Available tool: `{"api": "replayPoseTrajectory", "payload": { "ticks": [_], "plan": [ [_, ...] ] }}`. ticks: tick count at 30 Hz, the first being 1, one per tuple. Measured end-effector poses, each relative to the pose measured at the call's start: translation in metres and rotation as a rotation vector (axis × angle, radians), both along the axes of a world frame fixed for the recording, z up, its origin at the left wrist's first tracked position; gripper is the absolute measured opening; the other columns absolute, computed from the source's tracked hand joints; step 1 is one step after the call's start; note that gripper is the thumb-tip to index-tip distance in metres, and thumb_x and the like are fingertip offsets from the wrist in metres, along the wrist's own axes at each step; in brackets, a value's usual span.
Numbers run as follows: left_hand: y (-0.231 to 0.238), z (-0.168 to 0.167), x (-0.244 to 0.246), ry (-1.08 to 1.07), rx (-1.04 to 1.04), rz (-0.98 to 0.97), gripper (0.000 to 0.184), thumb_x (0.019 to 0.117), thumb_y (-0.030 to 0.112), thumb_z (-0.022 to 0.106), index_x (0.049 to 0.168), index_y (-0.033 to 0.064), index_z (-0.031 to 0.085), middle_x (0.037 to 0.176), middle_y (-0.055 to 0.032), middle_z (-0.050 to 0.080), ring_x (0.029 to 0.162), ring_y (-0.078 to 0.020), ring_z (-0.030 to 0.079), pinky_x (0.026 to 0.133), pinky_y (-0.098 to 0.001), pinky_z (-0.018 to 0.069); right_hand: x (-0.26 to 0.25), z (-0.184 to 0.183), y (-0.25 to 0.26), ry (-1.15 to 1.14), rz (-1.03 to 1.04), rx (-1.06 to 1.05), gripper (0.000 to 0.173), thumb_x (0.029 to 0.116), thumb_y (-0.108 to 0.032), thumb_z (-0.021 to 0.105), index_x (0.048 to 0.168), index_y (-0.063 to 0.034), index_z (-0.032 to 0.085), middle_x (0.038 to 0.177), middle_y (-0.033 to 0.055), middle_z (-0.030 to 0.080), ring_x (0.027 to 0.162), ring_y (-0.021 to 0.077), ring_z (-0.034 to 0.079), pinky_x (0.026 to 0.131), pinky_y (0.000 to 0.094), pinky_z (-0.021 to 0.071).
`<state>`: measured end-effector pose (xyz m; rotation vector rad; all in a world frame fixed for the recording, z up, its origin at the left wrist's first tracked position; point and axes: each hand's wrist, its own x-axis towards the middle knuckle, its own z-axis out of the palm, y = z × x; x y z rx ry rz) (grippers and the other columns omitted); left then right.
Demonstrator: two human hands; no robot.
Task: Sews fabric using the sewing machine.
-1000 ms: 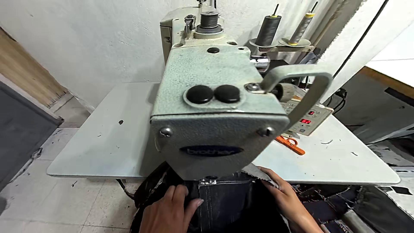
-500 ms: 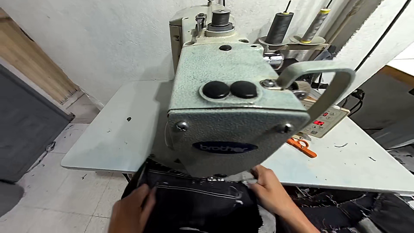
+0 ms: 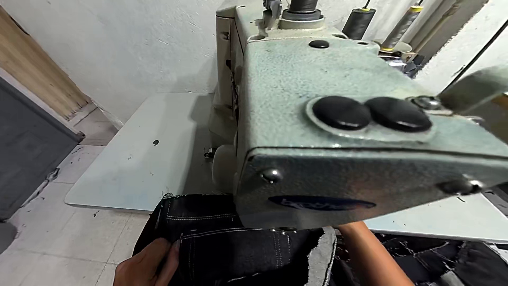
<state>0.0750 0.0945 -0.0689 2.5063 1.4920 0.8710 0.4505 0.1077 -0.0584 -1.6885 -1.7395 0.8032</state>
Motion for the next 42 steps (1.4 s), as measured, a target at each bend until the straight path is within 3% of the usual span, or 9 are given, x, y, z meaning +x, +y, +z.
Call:
{"api": "replayPoseTrajectory", "payload": {
  "ticks": [18,20,23,26,29,32,36,39,42],
  "plan": [
    [0.01,-0.009,-0.006,-0.024,0.053,0.013,0.036,0.0994,0.019,0.054,0.069,-0.0009,0.059,0.057,-0.0127,0.055,0.049,-0.0181,0.053,0.046,-0.03,0.0411,-0.012,0.007,-0.02,-0.053,-0.019,0.113,0.031,0.0938,-0.021,0.062,0.11,0.0039,0.071,0.1,0.0208,0.071,0.096,0.0301,0.069,0.087,0.0501,0.0518],
    [0.01,-0.011,-0.007,-0.022,0.049,0.021,0.038,0.0999,0.021,0.053,0.069,0.0007,0.059,0.057,-0.0115,0.055,0.049,-0.018,0.054,0.045,-0.0312,0.0413,-0.011,0.005,-0.02,-0.078,-0.01,0.11,0.027,0.0917,-0.019,0.064,0.1,0.0055,0.071,0.091,0.0216,0.071,0.086,0.0323,0.069,0.078,0.0536,0.052],
    [0.01,-0.015,-0.006,0.041,0.058,0.052,0.039,0.0996,0.026,0.05,0.068,0.0048,0.058,0.057,-0.0075,0.053,0.046,-0.0183,0.053,0.041,-0.034,0.0408,-0.006,-0.003,-0.02,-0.114,0.023,0.248,0.032,0.0908,-0.031,0.066,0.097,-0.0006,0.072,0.085,0.012,0.071,0.08,0.0184,0.068,0.073,0.0412,0.0551],
    [0.001,-0.002,-0.001,0.099,0.012,0.144,0.037,0.101,0.029,0.053,0.078,0.0025,0.065,0.064,-0.0096,0.06,0.05,-0.0228,0.06,0.043,-0.0406,0.0459,-0.01,-0.005,-0.039,-0.187,-0.031,0.431,0.065,0.0902,-0.059,0.064,0.114,0.0005,0.067,0.101,0.0139,0.072,0.096,0.0204,0.071,0.084,0.0428,0.0584],
    [-0.019,0.019,0.013,0.02,-0.12,0.09,0.034,0.1022,0.028,0.059,0.09,-0.0031,0.068,0.073,-0.0159,0.067,0.059,-0.0281,0.066,0.051,-0.0464,0.0533,-0.029,0.007,-0.087,-0.07,-0.14,0.268,0.098,0.0825,-0.051,0.08,0.14,0.0173,0.04,0.129,0.036,0.056,0.118,0.0415,0.061,0.095,0.0537,0.0543],
    [-0.042,0.031,0.041,-0.044,-0.294,-0.064,0.03,0.1002,0.023,0.064,0.095,-0.0051,0.071,0.082,-0.0196,0.071,0.069,-0.0322,0.071,0.06,-0.05,0.0584,-0.05,-0.013,-0.13,0.129,-0.21,0.121,0.112,0.0796,-0.043,0.085,0.148,0.0202,0.023,0.142,0.0427,0.042,0.131,0.0449,0.052,0.106,0.0512,0.0485],
    [-0.055,0.022,0.08,-0.102,-0.452,-0.108,0.04,0.0996,0.031,0.066,0.109,-0.0072,0.066,0.084,-0.0186,0.07,0.069,-0.0297,0.07,0.063,-0.047,0.0585,-0.071,-0.062,-0.149,0.39,-0.263,0.034,0.076,0.0938,-0.023,0.072,0.144,0.0184,0.033,0.139,0.0334,0.051,0.129,0.0278,0.057,0.11,0.0388,0.0469],
    [-0.051,0.008,0.103,-0.226,-0.485,-0.074,0.055,0.0963,0.039,0.069,0.118,-0.0095,0.056,0.094,-0.0201,0.071,0.081,-0.0296,0.074,0.076,-0.0466,0.0617,-0.084,-0.086,-0.139,0.499,-0.387,0.087,0.034,0.1014,-0.011,0.053,0.125,0.0137,0.054,0.111,0.0166,0.066,0.101,0.0097,0.065,0.092,0.0295,0.0537],
    [-0.049,-0.005,0.128,-0.298,-0.36,0.014,0.073,0.0873,0.049,0.075,0.118,-0.0124,0.051,0.088,-0.02,0.069,0.077,-0.0297,0.072,0.072,-0.0461,0.0604,-0.093,-0.092,-0.123,0.623,-0.472,0.093,0.013,0.1001,-0.006,0.05,0.105,0.0037,0.057,0.086,0.0015,0.062,0.08,0.0014,0.061,0.077,0.0234,0.0533]
  ]
}}
